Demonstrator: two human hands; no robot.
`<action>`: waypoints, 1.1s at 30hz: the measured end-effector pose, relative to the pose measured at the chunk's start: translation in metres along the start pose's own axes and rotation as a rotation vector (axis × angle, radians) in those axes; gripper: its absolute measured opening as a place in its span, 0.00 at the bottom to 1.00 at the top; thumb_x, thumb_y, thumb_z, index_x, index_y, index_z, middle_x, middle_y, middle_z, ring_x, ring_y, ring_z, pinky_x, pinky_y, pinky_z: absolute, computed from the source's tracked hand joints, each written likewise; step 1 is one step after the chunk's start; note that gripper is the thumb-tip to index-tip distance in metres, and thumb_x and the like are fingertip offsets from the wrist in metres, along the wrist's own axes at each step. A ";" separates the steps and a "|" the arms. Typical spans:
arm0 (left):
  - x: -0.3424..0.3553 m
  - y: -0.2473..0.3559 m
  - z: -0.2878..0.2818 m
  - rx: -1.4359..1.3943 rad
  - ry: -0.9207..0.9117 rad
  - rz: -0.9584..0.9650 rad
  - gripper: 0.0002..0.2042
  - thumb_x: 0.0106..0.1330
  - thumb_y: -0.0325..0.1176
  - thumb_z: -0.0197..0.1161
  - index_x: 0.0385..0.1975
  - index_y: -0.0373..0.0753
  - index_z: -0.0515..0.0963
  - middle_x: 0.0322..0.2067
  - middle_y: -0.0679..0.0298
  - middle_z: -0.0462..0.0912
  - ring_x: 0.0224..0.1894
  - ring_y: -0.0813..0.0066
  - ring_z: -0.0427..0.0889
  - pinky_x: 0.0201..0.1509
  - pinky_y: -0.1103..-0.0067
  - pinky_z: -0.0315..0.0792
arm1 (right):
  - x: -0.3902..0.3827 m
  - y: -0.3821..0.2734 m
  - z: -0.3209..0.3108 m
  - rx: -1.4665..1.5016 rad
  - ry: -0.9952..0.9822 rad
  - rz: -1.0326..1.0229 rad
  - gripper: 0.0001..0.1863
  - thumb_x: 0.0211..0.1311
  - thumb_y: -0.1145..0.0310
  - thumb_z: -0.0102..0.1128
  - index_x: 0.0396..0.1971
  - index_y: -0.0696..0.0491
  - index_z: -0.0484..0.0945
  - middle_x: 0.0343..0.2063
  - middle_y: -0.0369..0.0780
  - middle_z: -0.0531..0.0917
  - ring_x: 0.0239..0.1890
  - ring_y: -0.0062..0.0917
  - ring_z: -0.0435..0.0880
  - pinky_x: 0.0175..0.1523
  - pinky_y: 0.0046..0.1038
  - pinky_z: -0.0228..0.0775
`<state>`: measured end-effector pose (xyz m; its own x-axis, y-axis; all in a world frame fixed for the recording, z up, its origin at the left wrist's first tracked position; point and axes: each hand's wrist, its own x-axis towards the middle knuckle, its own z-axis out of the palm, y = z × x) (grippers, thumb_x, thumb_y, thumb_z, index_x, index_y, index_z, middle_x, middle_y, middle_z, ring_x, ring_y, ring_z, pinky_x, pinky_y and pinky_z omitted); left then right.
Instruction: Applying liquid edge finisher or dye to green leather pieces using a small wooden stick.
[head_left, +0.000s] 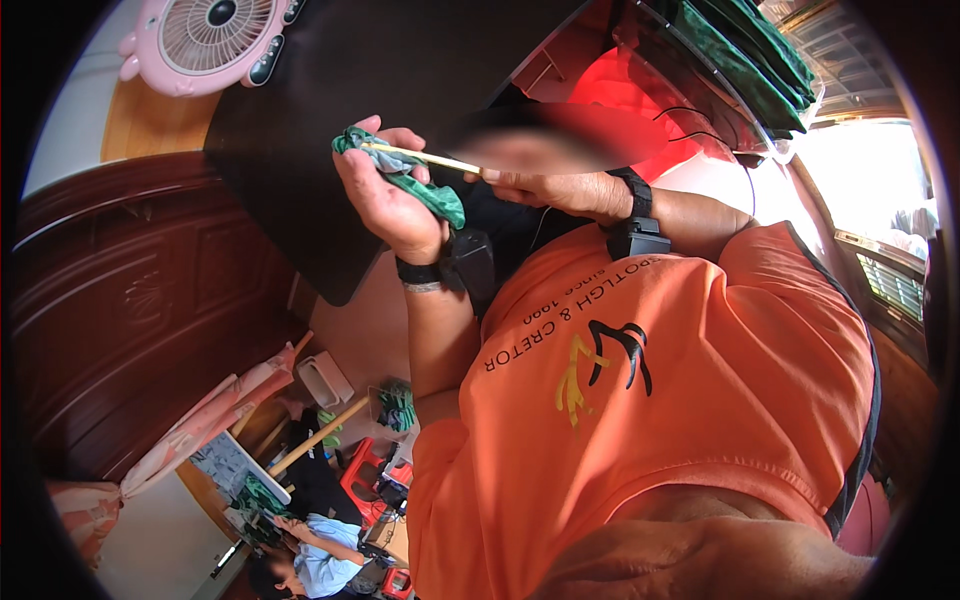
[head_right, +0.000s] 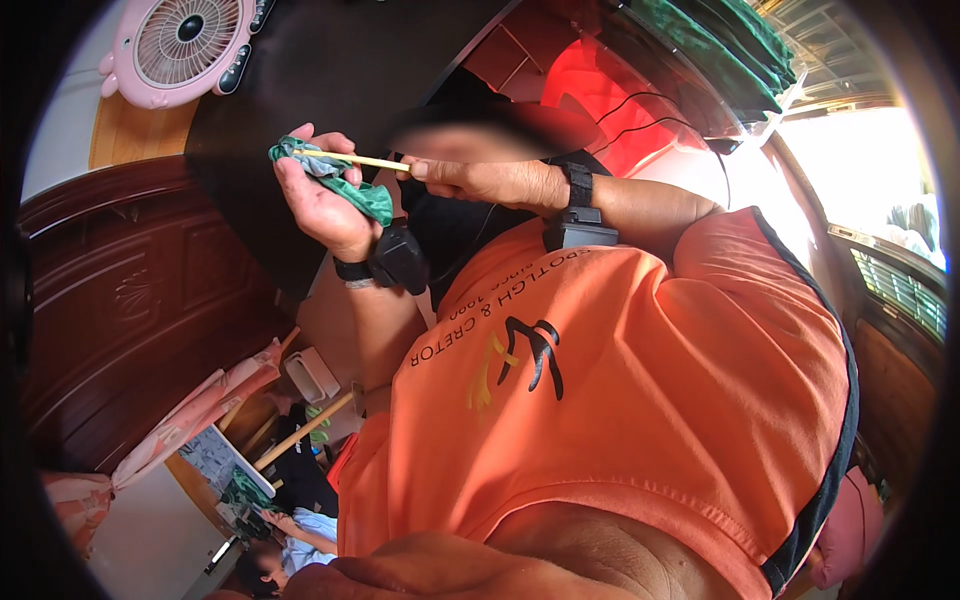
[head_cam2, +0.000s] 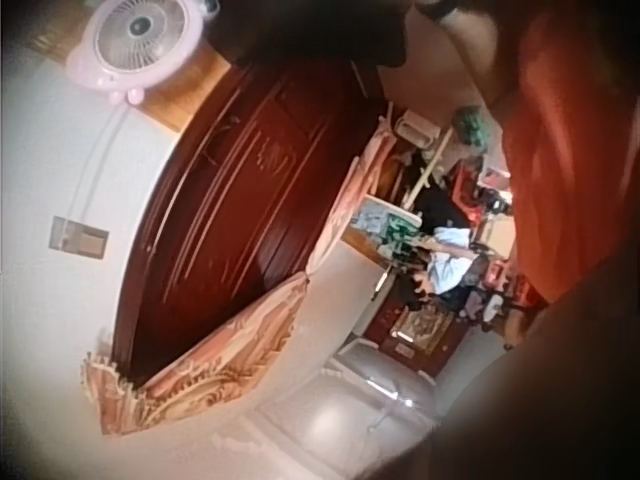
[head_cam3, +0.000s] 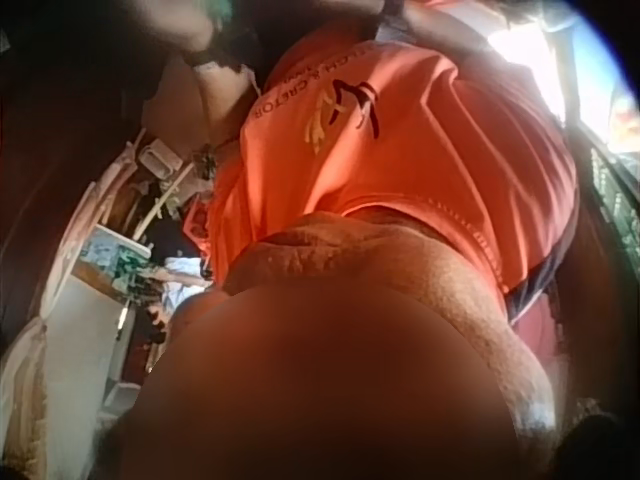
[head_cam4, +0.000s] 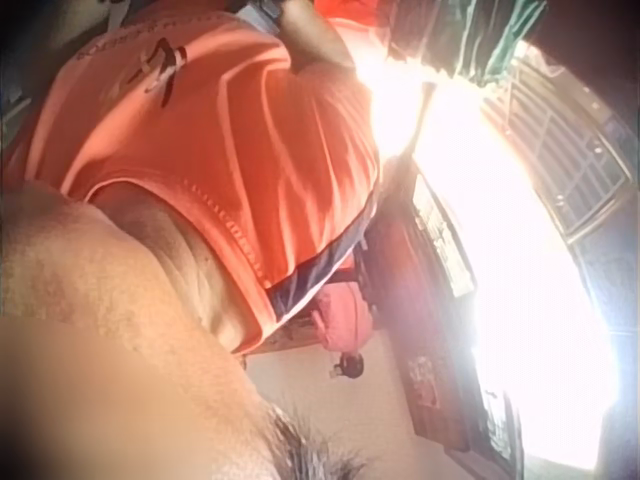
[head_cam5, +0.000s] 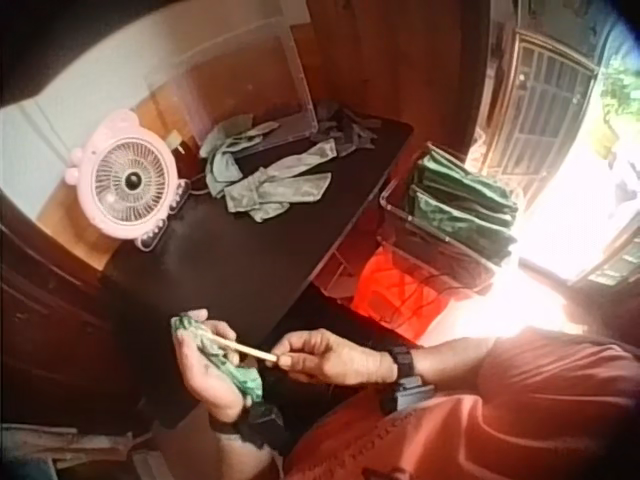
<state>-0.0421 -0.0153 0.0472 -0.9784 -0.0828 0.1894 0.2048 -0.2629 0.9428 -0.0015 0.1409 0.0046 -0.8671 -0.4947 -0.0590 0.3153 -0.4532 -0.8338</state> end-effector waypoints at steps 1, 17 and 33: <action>0.003 0.001 -0.005 -0.042 0.003 -0.023 0.20 0.68 0.49 0.42 0.41 0.37 0.68 0.23 0.59 0.74 0.16 0.83 0.62 0.19 0.88 0.56 | 0.001 -0.001 -0.001 -0.073 0.022 -0.024 0.10 0.67 0.65 0.51 0.39 0.56 0.76 0.17 0.27 0.66 0.19 0.08 0.61 0.22 0.12 0.50; 0.005 0.002 -0.015 0.046 0.046 -0.133 0.17 0.69 0.47 0.43 0.40 0.38 0.68 0.25 0.59 0.78 0.18 0.83 0.67 0.19 0.90 0.59 | -0.004 -0.021 -0.017 -0.784 0.226 -0.119 0.09 0.62 0.68 0.54 0.38 0.55 0.77 0.23 0.38 0.79 0.25 0.21 0.76 0.34 0.25 0.68; -0.011 -0.011 0.000 0.041 -0.112 -0.148 0.14 0.68 0.39 0.49 0.44 0.35 0.68 0.25 0.62 0.76 0.16 0.85 0.65 0.20 0.89 0.56 | -0.002 -0.012 -0.009 -0.161 0.051 0.009 0.10 0.67 0.65 0.50 0.39 0.55 0.76 0.17 0.27 0.67 0.18 0.07 0.60 0.21 0.11 0.48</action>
<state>-0.0334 -0.0113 0.0347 -0.9953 0.0622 0.0746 0.0588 -0.2248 0.9726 -0.0071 0.1533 0.0096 -0.8841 -0.4583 -0.0909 0.2605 -0.3220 -0.9102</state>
